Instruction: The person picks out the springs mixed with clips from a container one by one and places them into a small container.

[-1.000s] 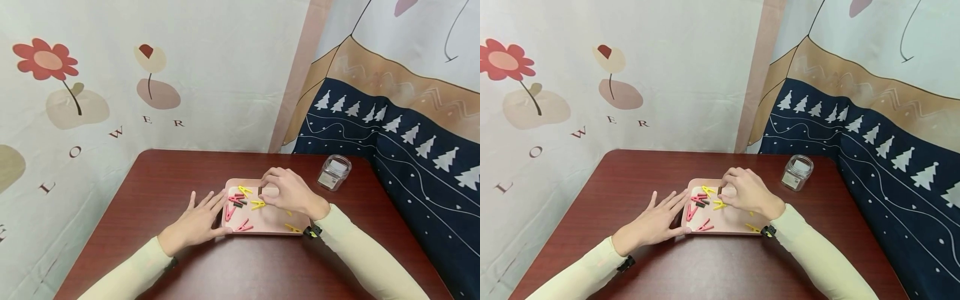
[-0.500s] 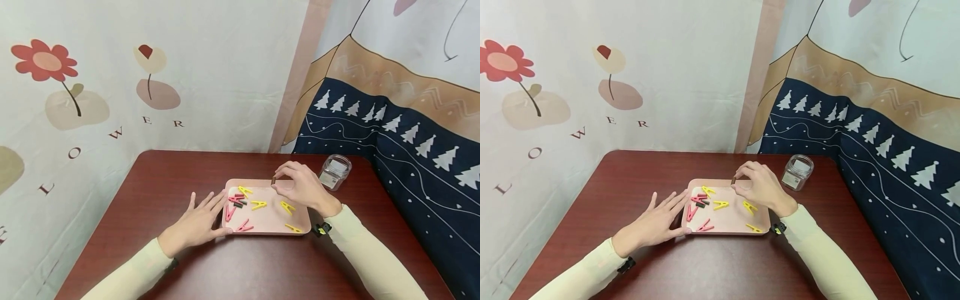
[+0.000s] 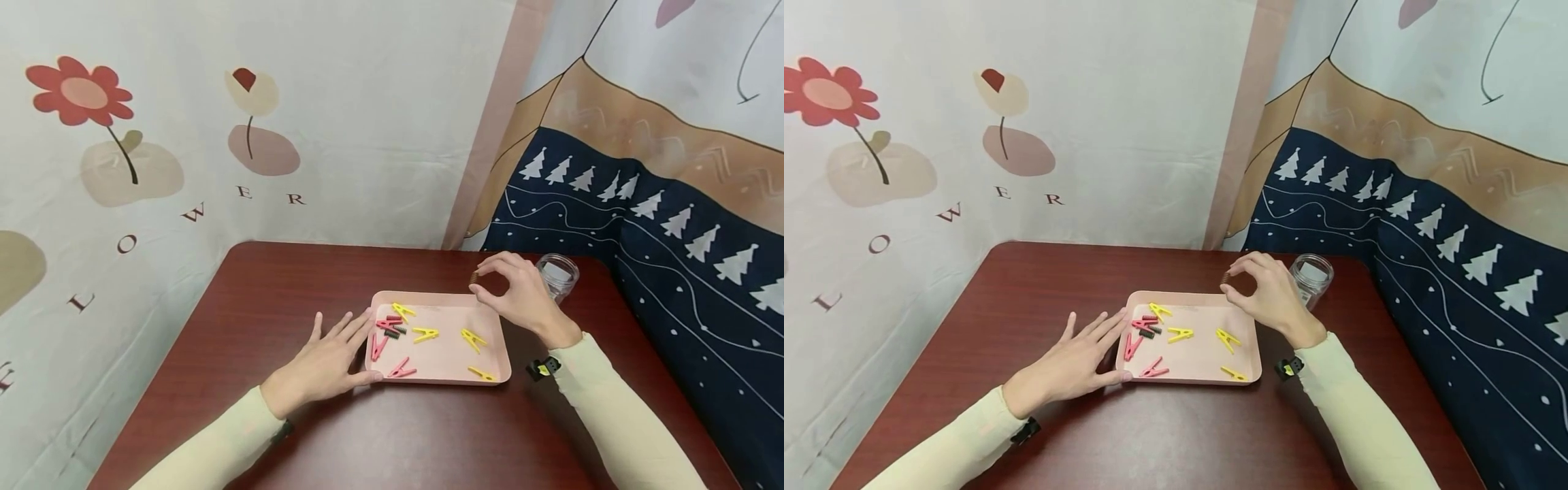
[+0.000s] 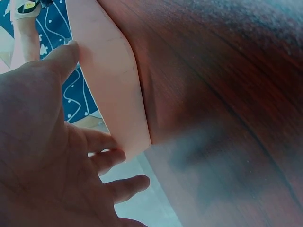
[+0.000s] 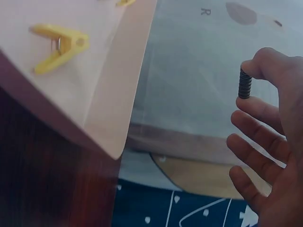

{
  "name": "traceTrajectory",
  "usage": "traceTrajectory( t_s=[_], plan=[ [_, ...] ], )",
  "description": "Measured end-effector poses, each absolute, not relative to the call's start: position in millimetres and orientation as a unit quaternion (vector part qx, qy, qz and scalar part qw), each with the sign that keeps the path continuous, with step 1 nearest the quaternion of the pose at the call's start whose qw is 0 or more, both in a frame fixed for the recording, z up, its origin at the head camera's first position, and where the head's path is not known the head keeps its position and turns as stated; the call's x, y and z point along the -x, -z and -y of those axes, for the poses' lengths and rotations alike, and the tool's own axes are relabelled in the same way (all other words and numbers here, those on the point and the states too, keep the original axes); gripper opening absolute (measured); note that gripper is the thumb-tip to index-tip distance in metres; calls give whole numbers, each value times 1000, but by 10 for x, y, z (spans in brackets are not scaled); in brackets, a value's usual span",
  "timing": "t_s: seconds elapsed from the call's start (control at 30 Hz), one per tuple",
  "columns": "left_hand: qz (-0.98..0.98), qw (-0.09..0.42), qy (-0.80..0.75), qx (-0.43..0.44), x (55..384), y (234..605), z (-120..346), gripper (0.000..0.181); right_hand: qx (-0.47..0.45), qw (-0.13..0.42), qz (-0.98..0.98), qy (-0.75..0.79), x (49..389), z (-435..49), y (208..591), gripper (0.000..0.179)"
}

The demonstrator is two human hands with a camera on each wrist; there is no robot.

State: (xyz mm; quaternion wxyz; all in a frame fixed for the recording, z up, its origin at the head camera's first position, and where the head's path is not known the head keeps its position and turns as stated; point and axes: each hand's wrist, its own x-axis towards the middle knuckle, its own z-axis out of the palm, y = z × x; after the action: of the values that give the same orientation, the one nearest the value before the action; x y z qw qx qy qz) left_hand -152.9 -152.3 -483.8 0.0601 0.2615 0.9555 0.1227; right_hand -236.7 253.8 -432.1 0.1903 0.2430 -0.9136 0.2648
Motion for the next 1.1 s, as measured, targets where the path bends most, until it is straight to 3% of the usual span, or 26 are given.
traceTrajectory(
  t_s=[0.3,0.77,1.1],
  plan=[
    [-956,58,-124,-260,1538,4818,1520,107,-211,250,907,-265,2445,-2761,4323,26],
    [-956,64,-129,-256,1526,4817,1540,109,-124,257,919,-271,2461,-3147,4362,26],
    [-954,63,-128,-263,1535,4831,1524,108,-113,307,907,-263,2468,-3530,4428,23]
  ],
)
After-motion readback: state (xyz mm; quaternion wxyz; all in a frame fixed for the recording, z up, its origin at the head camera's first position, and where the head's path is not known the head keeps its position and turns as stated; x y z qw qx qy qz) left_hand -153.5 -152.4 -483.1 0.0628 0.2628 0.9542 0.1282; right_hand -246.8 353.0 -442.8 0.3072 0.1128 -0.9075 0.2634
